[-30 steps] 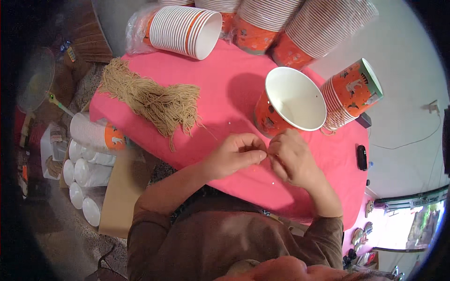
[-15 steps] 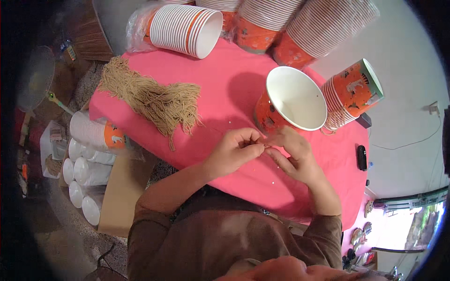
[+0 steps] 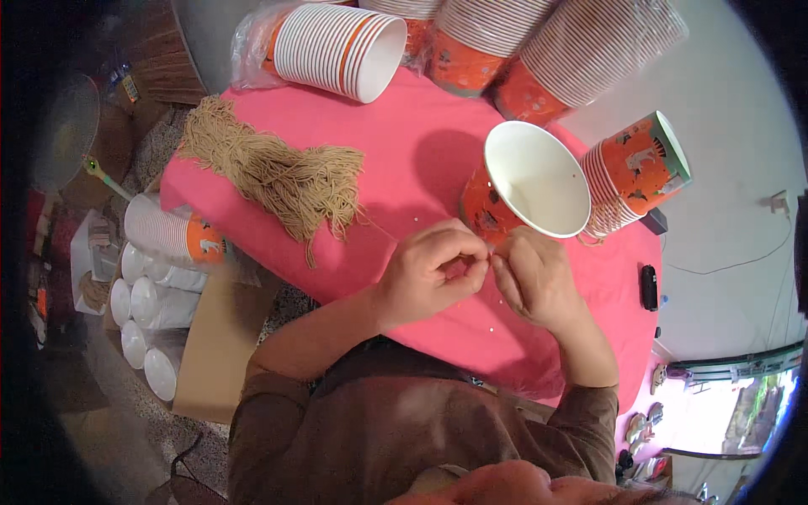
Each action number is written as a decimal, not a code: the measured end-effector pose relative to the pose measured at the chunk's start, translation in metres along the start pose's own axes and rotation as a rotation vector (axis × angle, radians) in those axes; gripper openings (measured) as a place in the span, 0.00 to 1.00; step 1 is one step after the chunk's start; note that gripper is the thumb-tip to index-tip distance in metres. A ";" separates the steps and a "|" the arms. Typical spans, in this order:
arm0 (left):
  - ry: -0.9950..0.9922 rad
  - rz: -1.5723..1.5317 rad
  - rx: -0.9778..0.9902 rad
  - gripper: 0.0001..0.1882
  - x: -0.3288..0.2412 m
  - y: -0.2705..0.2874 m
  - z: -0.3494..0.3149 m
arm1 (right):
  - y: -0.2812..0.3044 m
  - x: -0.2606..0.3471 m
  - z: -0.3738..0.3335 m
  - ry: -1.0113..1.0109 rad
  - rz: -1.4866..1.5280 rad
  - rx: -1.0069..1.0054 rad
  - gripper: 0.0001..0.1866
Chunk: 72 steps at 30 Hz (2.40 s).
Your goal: Attaching thin string handles to printed paper buckets at a workstation.
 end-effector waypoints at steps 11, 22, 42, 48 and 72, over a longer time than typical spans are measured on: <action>0.177 0.096 -0.143 0.03 0.076 0.015 0.037 | 0.030 -0.060 0.017 -0.340 -0.042 -0.043 0.07; 0.152 0.196 -0.131 0.04 0.070 0.011 0.045 | 0.001 -0.084 0.030 -0.253 0.057 0.134 0.05; 0.272 0.178 0.108 0.09 0.048 0.071 0.020 | 0.130 -0.183 -0.064 -0.722 -0.527 -0.134 0.07; 0.579 -0.415 0.185 0.10 0.068 0.072 0.000 | 0.154 -0.198 -0.122 -1.063 -0.832 0.054 0.07; 0.297 -0.351 -0.156 0.11 0.064 0.066 0.036 | 0.014 -0.112 0.023 -0.620 0.295 0.378 0.07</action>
Point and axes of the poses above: each hand's wrist, its own z-axis towards the middle knuckle, its own y-axis out of the back of the hand, x = y × z, the point moved 8 cm from there along z, towards the middle knuckle, and after that the axes turned 5 degrees about -z, right-handed, at the moved point
